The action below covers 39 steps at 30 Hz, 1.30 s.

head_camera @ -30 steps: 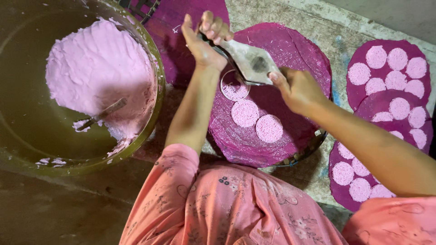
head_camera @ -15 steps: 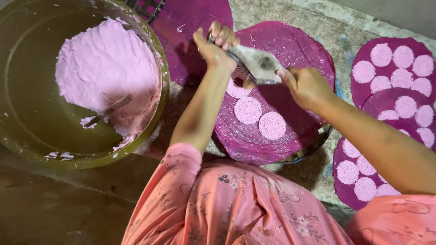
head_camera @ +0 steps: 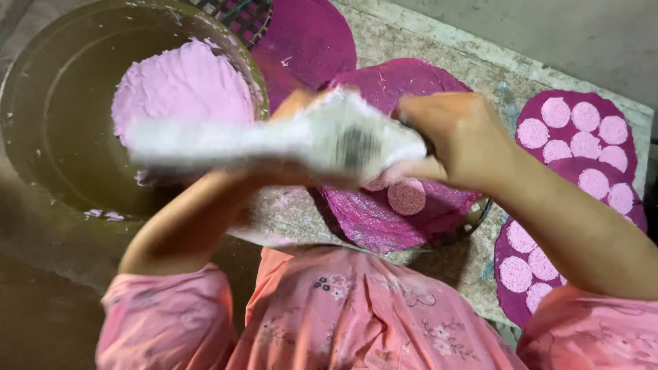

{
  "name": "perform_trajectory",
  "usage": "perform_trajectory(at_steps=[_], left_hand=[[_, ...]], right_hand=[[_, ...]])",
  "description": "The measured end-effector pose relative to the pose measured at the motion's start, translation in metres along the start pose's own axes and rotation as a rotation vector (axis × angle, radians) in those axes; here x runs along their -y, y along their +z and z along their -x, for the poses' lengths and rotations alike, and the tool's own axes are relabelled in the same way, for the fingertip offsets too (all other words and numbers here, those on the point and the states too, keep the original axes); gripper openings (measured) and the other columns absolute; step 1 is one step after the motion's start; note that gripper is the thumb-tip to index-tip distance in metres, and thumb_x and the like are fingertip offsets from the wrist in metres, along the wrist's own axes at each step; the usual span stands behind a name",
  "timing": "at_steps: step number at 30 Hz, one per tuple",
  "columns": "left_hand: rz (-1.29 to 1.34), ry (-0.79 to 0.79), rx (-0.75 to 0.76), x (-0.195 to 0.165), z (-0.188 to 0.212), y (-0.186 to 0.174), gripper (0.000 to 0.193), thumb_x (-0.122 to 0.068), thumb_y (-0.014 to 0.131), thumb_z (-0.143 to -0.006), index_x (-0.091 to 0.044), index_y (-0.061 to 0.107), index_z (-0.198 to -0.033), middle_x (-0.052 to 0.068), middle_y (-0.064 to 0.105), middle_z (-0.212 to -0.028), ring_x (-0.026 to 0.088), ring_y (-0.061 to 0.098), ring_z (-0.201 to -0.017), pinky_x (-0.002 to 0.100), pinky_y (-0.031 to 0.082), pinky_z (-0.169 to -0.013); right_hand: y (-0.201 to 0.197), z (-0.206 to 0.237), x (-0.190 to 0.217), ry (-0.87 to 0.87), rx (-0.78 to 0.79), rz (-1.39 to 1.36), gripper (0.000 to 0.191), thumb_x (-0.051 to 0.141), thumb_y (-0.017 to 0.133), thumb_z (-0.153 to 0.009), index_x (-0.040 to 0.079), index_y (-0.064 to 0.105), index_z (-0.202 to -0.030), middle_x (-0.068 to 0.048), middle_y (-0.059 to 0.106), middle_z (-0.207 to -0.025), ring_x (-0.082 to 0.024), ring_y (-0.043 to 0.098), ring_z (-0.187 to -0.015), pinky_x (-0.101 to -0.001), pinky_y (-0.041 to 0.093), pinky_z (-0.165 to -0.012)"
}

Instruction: The person sits on the floor with a large basin of pink batter on their lap, scoops batter into a handheld extruder, and squeezes round batter discs onto round magenta drying mats. They occasionally dip the extruder into a small container of white powder before resuming extruding discs.

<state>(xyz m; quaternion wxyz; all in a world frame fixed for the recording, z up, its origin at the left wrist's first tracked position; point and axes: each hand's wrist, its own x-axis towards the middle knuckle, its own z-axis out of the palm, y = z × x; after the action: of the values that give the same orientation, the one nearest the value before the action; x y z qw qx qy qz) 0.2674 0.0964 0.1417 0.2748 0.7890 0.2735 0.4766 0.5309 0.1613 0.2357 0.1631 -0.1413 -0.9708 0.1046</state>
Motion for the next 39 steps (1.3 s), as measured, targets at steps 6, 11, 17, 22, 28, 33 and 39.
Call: perform_trajectory(at_steps=[6,11,17,22,28,33,39], left_hand=[[-0.039,-0.104,0.407,-0.088,0.052,-0.010,0.047,-0.026,0.070,-0.084,-0.009,0.063,-0.127,0.012,0.070,-0.105,0.026,0.067,-0.096,0.041,0.052,-0.084],[-0.065,-0.271,0.452,-0.111,0.099,-0.042,0.053,-0.022,0.075,-0.077,-0.012,0.062,-0.128,0.011,0.069,-0.099,0.027,0.066,-0.090,0.042,0.052,-0.078],[0.238,-0.609,0.125,-0.076,0.209,-0.121,0.058,-0.018,0.080,-0.074,-0.012,0.061,-0.129,0.010,0.068,-0.100,0.025,0.064,-0.089,0.041,0.052,-0.075],[0.921,-0.986,-0.112,-0.045,0.279,-0.162,0.043,-0.017,0.075,-0.082,-0.005,0.064,-0.121,0.013,0.074,-0.111,0.027,0.072,-0.100,0.045,0.061,-0.085],[1.051,-0.750,-0.525,-0.011,0.286,-0.115,0.043,-0.002,0.069,-0.084,-0.001,0.063,-0.126,0.010,0.070,-0.115,0.021,0.069,-0.104,0.039,0.057,-0.094],[0.764,-0.816,-0.697,-0.004,0.312,-0.145,0.032,0.000,0.068,-0.090,0.003,0.066,-0.122,0.012,0.074,-0.103,0.023,0.072,-0.088,0.040,0.060,-0.078],[0.753,-0.764,-0.533,-0.004,0.315,-0.146,0.037,0.005,0.069,-0.090,0.000,0.064,-0.126,0.008,0.073,-0.108,0.020,0.071,-0.093,0.039,0.059,-0.083]], right_hand=[[-0.011,-0.059,0.040,-0.693,0.080,-0.008,0.070,0.076,0.063,-0.084,0.006,0.059,-0.085,-0.010,0.052,-0.066,-0.032,0.055,-0.058,-0.0451,0.040,-0.052],[0.034,-0.048,0.093,-0.158,0.588,-0.733,0.053,0.057,0.056,-0.099,0.004,0.060,-0.090,-0.011,0.059,-0.072,-0.032,0.064,-0.066,-0.0417,0.047,-0.059],[0.050,-0.060,0.087,-0.286,0.421,-0.660,0.039,0.048,0.063,-0.096,0.009,0.061,-0.088,-0.008,0.060,-0.074,-0.030,0.065,-0.068,-0.0407,0.049,-0.061],[0.038,-0.134,0.070,-0.664,0.083,0.313,0.022,0.017,0.078,-0.069,0.011,0.070,-0.088,-0.005,0.061,-0.072,-0.026,0.063,-0.063,-0.0413,0.047,-0.057],[0.079,-0.218,0.076,-0.726,-0.204,0.566,0.030,0.021,0.079,-0.081,0.009,0.068,-0.107,-0.011,0.066,-0.108,-0.027,0.066,-0.097,-0.0398,0.052,-0.084],[0.196,-0.215,0.082,-0.251,-0.148,0.012,0.038,0.023,0.072,-0.100,0.004,0.060,-0.131,-0.018,0.053,-0.134,-0.036,0.058,-0.115,-0.0413,0.052,-0.095],[0.266,-0.240,0.064,0.479,-0.008,-1.543,0.035,0.032,0.051,-0.109,0.005,0.055,-0.131,-0.011,0.060,-0.104,-0.023,0.065,-0.093,-0.0343,0.056,-0.080]])
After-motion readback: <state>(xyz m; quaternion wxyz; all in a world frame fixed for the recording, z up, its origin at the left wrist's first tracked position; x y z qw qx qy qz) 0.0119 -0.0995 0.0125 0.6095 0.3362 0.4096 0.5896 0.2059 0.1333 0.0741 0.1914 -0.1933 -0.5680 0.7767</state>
